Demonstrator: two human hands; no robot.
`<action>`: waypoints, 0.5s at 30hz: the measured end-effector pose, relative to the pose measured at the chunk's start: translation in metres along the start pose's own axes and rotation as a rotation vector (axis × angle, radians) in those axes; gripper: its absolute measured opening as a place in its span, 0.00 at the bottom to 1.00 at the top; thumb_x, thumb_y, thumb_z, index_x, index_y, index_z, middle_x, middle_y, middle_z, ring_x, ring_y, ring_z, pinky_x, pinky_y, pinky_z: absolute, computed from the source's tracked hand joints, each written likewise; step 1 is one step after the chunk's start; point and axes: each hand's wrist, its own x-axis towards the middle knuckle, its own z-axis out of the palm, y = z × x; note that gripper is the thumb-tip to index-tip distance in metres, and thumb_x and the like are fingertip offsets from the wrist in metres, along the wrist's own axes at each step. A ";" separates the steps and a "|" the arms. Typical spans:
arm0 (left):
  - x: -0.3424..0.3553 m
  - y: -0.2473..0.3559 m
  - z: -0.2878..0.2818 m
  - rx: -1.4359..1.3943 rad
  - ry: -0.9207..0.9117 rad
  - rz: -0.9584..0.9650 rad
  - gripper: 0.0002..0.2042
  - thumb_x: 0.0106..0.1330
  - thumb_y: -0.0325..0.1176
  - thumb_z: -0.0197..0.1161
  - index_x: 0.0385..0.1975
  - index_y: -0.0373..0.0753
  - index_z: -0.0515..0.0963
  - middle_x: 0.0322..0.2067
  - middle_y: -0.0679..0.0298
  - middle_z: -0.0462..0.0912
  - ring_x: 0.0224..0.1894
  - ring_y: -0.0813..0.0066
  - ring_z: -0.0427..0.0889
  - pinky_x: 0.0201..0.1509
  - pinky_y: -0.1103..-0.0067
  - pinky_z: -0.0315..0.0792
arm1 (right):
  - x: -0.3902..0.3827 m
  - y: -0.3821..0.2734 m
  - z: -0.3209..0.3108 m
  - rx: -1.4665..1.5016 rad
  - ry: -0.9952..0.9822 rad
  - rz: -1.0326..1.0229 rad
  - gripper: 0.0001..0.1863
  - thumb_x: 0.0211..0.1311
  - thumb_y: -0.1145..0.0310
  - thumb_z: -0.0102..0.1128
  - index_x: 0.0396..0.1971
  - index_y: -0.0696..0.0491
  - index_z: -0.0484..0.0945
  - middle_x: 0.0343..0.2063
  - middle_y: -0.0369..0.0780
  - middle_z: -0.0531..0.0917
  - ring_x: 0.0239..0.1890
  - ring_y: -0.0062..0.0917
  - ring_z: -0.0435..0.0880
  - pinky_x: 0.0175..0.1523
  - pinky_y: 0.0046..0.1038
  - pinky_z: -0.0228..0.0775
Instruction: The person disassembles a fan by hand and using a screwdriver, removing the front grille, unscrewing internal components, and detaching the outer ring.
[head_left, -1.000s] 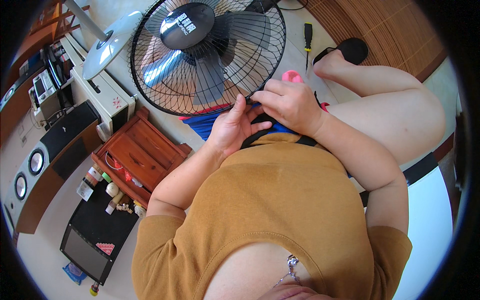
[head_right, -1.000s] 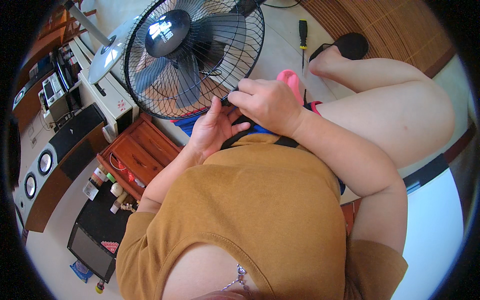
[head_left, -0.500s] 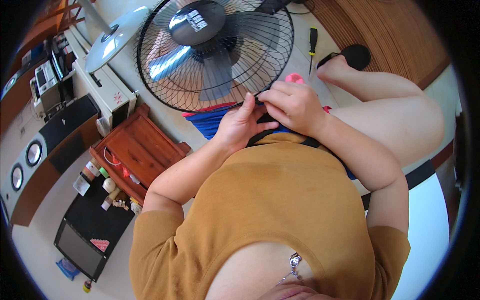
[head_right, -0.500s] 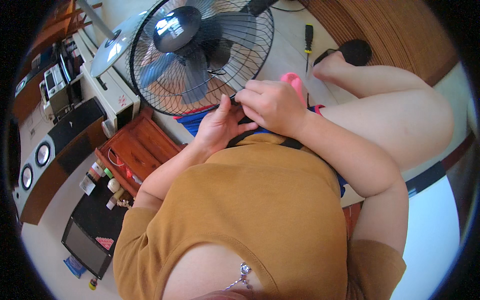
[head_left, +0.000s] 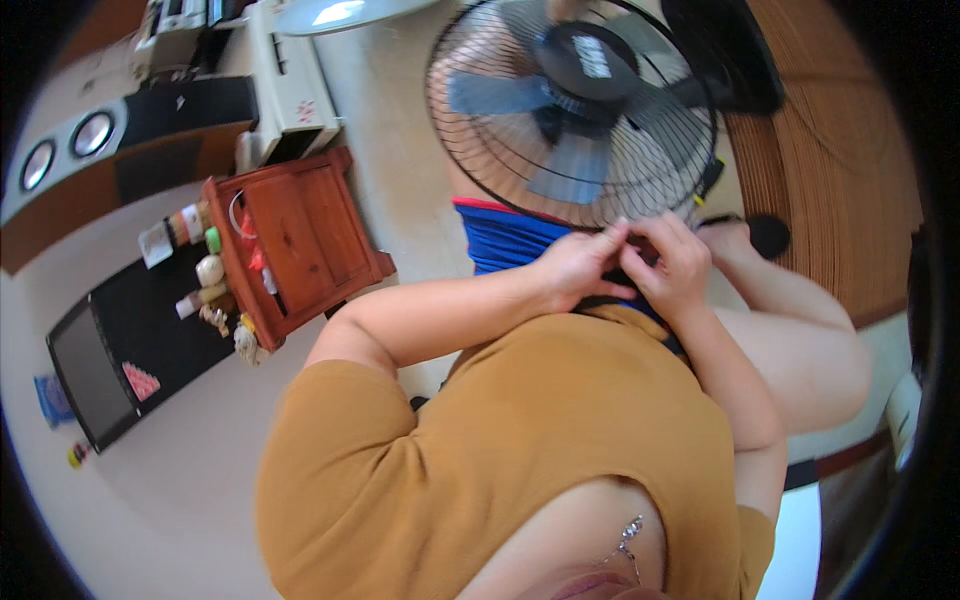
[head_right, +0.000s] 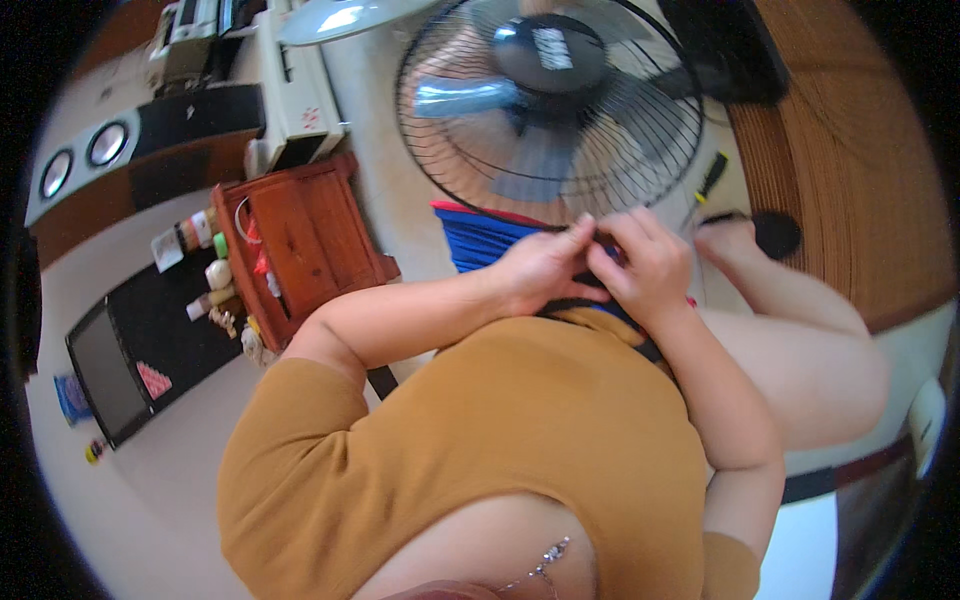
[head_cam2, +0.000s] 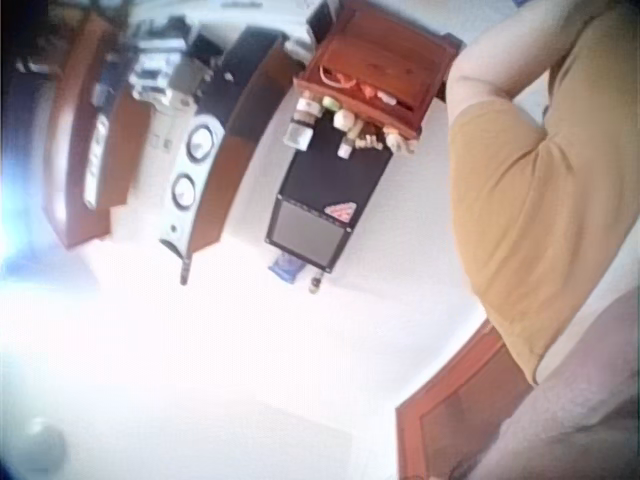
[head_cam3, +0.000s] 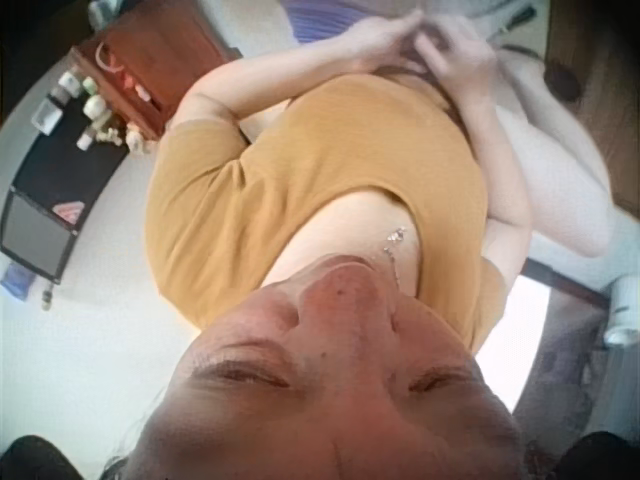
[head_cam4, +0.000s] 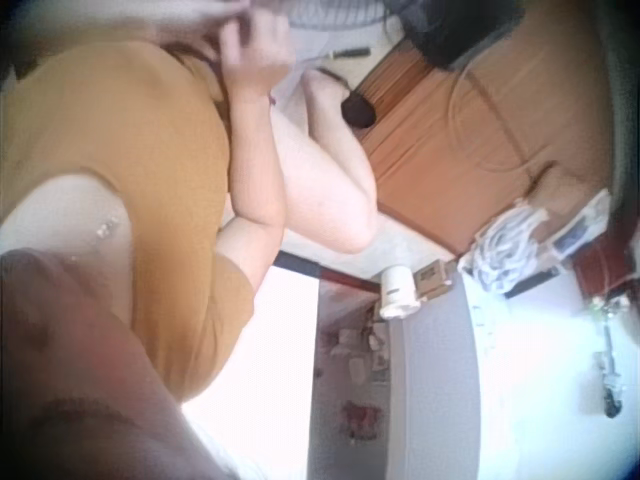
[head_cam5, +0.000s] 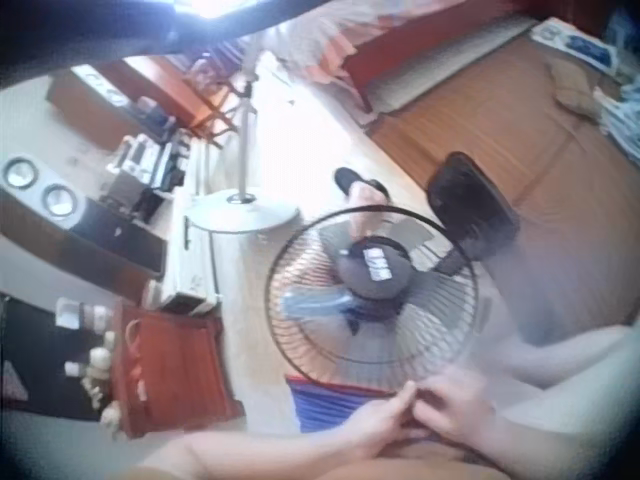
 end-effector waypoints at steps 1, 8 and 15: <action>0.000 -0.001 0.001 0.008 -0.017 -0.005 0.24 0.67 0.54 0.47 0.49 0.39 0.71 0.47 0.63 0.75 0.53 0.69 0.72 0.51 0.67 0.73 | 0.000 -0.002 0.001 0.008 -0.006 -0.037 0.07 0.44 0.69 0.64 0.26 0.50 0.77 0.19 0.36 0.74 0.19 0.28 0.74 0.22 0.28 0.64; -0.005 0.001 -0.004 0.003 -0.043 0.019 0.23 0.68 0.54 0.46 0.46 0.39 0.72 0.46 0.65 0.75 0.52 0.73 0.72 0.50 0.68 0.73 | -0.001 -0.008 0.009 -0.048 0.045 -0.052 0.10 0.44 0.72 0.64 0.29 0.53 0.76 0.19 0.38 0.74 0.17 0.25 0.75 0.21 0.25 0.66; -0.005 0.001 -0.004 0.006 -0.078 -0.014 0.23 0.68 0.53 0.45 0.46 0.38 0.72 0.45 0.65 0.76 0.51 0.75 0.73 0.50 0.69 0.74 | -0.007 -0.005 0.009 -0.117 0.038 -0.068 0.12 0.44 0.70 0.64 0.32 0.51 0.77 0.22 0.37 0.73 0.17 0.25 0.74 0.21 0.25 0.66</action>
